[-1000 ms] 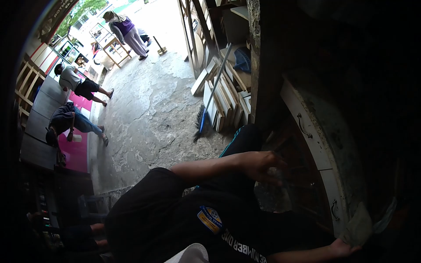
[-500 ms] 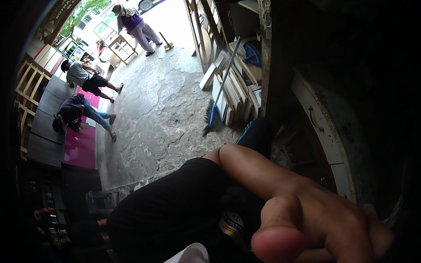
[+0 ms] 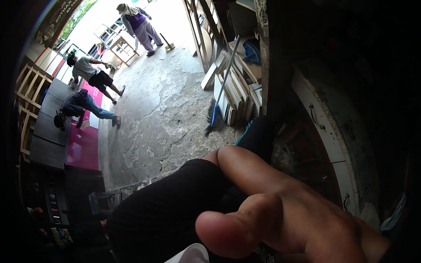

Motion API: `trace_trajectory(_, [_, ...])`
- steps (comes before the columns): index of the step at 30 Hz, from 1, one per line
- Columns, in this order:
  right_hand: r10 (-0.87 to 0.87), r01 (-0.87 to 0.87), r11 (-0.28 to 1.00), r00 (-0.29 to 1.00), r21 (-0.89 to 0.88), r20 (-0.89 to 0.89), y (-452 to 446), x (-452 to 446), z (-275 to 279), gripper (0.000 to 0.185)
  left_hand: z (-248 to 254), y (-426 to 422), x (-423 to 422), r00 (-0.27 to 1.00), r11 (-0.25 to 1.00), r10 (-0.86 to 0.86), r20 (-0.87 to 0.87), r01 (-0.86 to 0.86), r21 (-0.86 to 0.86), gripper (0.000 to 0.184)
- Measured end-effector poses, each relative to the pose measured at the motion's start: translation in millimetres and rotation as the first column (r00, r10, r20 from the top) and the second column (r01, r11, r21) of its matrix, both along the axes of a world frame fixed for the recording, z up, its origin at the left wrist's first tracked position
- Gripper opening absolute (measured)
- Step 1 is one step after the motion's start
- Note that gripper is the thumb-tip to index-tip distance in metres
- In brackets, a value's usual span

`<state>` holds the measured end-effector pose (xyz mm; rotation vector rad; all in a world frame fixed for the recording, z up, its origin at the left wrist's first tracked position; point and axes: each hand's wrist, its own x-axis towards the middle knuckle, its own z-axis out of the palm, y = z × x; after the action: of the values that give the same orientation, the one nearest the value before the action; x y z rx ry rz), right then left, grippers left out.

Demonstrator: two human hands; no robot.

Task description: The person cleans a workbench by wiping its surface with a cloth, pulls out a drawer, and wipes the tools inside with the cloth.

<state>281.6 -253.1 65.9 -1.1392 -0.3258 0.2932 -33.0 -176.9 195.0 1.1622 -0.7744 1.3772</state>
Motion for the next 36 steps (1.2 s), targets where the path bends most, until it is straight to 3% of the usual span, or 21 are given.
trace_trajectory(36, [-0.118, 0.122, 0.991, 0.990, -0.047, 0.081, 3.7, 11.0, -8.2, 0.064, -13.2, 14.1, -20.0, 0.994, 0.994, 0.107, -0.032, -0.107, 0.005, 0.079])
